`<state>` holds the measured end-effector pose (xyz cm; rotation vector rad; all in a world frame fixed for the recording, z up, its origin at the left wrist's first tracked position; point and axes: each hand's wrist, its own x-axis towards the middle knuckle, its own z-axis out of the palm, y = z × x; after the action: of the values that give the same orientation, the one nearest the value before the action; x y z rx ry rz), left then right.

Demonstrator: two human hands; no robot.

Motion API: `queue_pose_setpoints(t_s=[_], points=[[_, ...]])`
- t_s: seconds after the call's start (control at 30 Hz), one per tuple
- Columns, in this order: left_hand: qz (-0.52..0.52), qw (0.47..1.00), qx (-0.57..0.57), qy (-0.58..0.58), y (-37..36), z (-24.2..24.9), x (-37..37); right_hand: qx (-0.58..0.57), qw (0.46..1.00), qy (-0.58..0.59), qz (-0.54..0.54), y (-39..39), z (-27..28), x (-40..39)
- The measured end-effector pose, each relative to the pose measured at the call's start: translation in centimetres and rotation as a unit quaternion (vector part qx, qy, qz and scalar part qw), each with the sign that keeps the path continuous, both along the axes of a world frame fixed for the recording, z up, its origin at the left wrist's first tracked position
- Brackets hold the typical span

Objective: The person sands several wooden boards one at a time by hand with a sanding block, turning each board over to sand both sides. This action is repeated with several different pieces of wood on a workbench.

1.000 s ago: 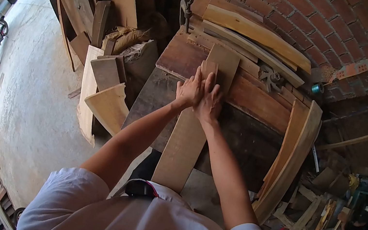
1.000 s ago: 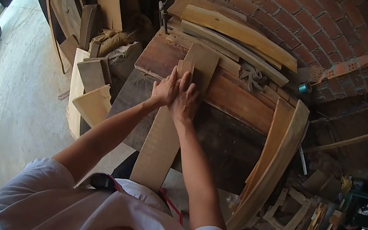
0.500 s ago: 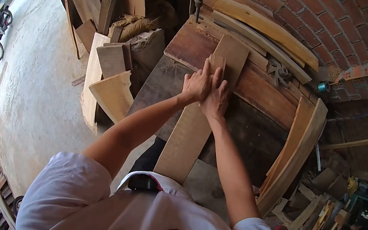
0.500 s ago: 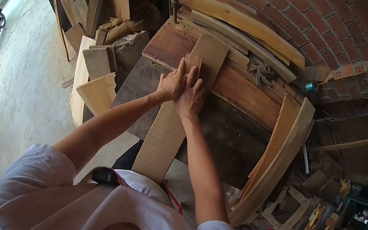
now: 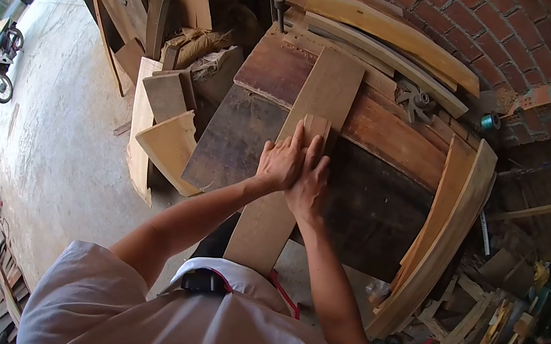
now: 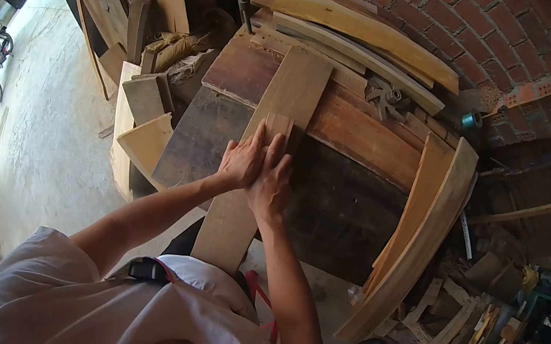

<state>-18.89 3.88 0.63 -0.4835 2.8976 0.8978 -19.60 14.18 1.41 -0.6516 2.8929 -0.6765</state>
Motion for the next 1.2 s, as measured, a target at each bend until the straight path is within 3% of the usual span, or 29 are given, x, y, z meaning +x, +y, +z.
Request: queue_pose_setpoints(t_s=[0.1,0.2,0.23,0.33,0.4,0.5,0.53,0.57,0.63,0.77,0.87,1.0,1.03,1.2], points=[[-0.034,0.999,0.008,0.014,-2.5,-1.6,-12.0,-0.037,0.999,0.007,-0.036,-2.2,-0.1,-10.5],[-0.063,0.998,-0.002,-0.019,-4.1,0.4,-21.9,0.037,0.981,0.191,0.000,-3.8,-2.2,-20.2],[-0.069,0.997,0.006,-0.021,-4.5,0.7,-24.2,0.065,0.972,0.226,0.015,-4.2,-1.4,-22.1],[-0.070,0.997,0.018,-0.035,-4.8,1.2,-26.3,0.058,0.980,0.189,0.006,-4.5,-1.6,-24.4],[-0.042,0.998,0.026,-0.025,-4.3,1.6,-25.4,0.053,0.986,0.158,0.008,-4.3,-1.4,-23.6],[-0.079,0.997,-0.006,0.011,-4.1,-1.9,-21.7,-0.016,0.990,0.141,-0.011,-3.4,-0.9,-18.6],[-0.072,0.997,-0.022,0.026,-3.6,-2.6,-18.6,0.002,0.991,0.134,0.001,-2.9,-2.1,-16.2],[-0.044,0.999,0.007,-0.003,-2.8,-0.3,-14.1,0.017,0.992,0.124,0.011,-2.4,-2.5,-13.3],[-0.020,1.000,0.001,0.002,-1.5,-0.8,-5.8,-0.060,0.997,0.051,-0.019,-1.2,0.1,-4.8],[-0.009,0.996,0.013,-0.084,1.2,0.6,9.9,-0.004,0.999,-0.042,0.034,2.1,0.1,9.5],[0.011,0.994,0.044,-0.095,2.3,0.8,15.7,-0.002,0.996,-0.075,0.055,3.4,0.0,14.0],[0.025,0.996,0.045,-0.078,0.9,0.3,11.4,0.011,0.996,-0.035,0.084,2.4,-0.2,9.8],[-0.001,0.998,0.005,-0.063,0.0,-0.5,8.9,-0.024,0.996,-0.011,0.085,1.3,-0.2,6.9],[0.028,0.998,0.053,-0.037,-6.2,0.3,-8.0,-0.023,0.998,0.029,0.049,-5.1,0.3,-8.8]])
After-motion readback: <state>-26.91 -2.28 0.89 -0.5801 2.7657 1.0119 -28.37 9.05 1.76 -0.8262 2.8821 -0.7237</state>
